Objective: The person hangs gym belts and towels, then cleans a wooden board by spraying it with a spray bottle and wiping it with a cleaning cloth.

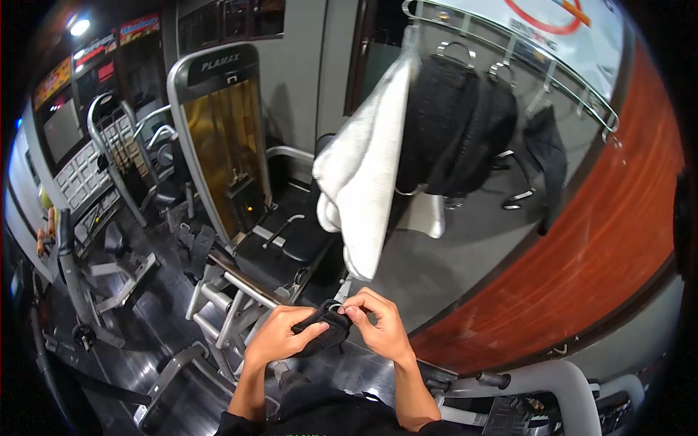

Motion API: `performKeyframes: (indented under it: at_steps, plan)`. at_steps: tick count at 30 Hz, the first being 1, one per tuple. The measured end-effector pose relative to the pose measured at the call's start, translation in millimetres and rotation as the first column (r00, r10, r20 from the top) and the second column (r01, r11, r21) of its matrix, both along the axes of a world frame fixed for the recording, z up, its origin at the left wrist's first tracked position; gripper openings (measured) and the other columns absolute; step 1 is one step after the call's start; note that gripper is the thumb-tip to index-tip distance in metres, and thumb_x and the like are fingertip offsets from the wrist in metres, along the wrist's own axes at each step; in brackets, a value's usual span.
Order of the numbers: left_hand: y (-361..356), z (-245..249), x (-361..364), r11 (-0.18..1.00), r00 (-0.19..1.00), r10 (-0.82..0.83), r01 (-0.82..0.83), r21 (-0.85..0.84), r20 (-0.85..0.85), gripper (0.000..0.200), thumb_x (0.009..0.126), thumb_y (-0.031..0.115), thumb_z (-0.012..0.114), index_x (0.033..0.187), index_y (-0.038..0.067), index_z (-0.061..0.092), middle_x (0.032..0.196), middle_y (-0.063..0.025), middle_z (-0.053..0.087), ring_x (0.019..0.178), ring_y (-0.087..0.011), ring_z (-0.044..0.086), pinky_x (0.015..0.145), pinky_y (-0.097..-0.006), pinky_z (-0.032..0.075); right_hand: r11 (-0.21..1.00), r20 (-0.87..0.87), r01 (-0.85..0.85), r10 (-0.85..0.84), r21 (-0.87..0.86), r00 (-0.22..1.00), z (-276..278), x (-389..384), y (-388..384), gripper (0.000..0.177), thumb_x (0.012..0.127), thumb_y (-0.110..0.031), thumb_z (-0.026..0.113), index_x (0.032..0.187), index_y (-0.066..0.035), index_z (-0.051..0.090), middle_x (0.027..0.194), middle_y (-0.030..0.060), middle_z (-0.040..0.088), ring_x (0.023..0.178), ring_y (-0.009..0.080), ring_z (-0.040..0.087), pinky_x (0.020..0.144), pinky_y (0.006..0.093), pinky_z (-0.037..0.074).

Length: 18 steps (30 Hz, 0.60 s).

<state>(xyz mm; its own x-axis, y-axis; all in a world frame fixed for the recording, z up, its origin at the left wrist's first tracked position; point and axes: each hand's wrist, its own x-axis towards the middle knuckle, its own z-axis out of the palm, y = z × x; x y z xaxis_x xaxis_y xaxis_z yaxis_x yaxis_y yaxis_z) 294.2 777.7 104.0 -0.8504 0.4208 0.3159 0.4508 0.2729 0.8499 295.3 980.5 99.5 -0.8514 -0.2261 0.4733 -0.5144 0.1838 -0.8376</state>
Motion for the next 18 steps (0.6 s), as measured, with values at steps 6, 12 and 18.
performKeyframes:
  at_steps: [6,12,18]
  plan:
    - [68,27,7,1.000,0.972,0.005,-0.006,-0.007,-0.235,0.045,0.073,0.003,0.070,0.116,0.004,0.056,0.091,-0.0107,0.056,0.083,-0.0196,0.054,0.071,-0.0309,0.044,0.966,-0.027,0.214,-0.220,-0.144,0.975,6,29,45,0.014,0.091,-0.012,0.059,0.089,0.001,0.063,0.079,0.0067,0.057,0.070,0.0139,0.054,0.065,0.0264,0.043]
    - [132,55,-4,0.990,0.817,0.016,0.068,0.124,-0.576,0.017,0.071,0.005,0.073,0.085,0.003,0.064,0.083,-0.0097,0.059,0.073,-0.0273,0.058,0.065,-0.0356,0.046,0.916,-0.139,0.385,-0.398,-0.115,0.907,47,52,86,0.011,0.089,-0.010,0.060,0.089,0.002,0.061,0.077,0.0081,0.057,0.067,0.0151,0.054,0.061,0.0261,0.043]
    - [170,115,-17,0.941,0.754,-0.139,0.303,0.152,-0.642,0.010,0.077,0.000,0.068,0.082,-0.002,0.060,0.080,-0.0116,0.060,0.072,-0.0269,0.059,0.064,-0.0330,0.046,0.799,-0.487,0.587,-0.466,0.127,0.739,114,66,122,0.010,0.084,-0.008,0.066,0.089,0.000,0.062,0.074,0.0083,0.057,0.060,0.0171,0.060,0.053,0.0288,0.046]
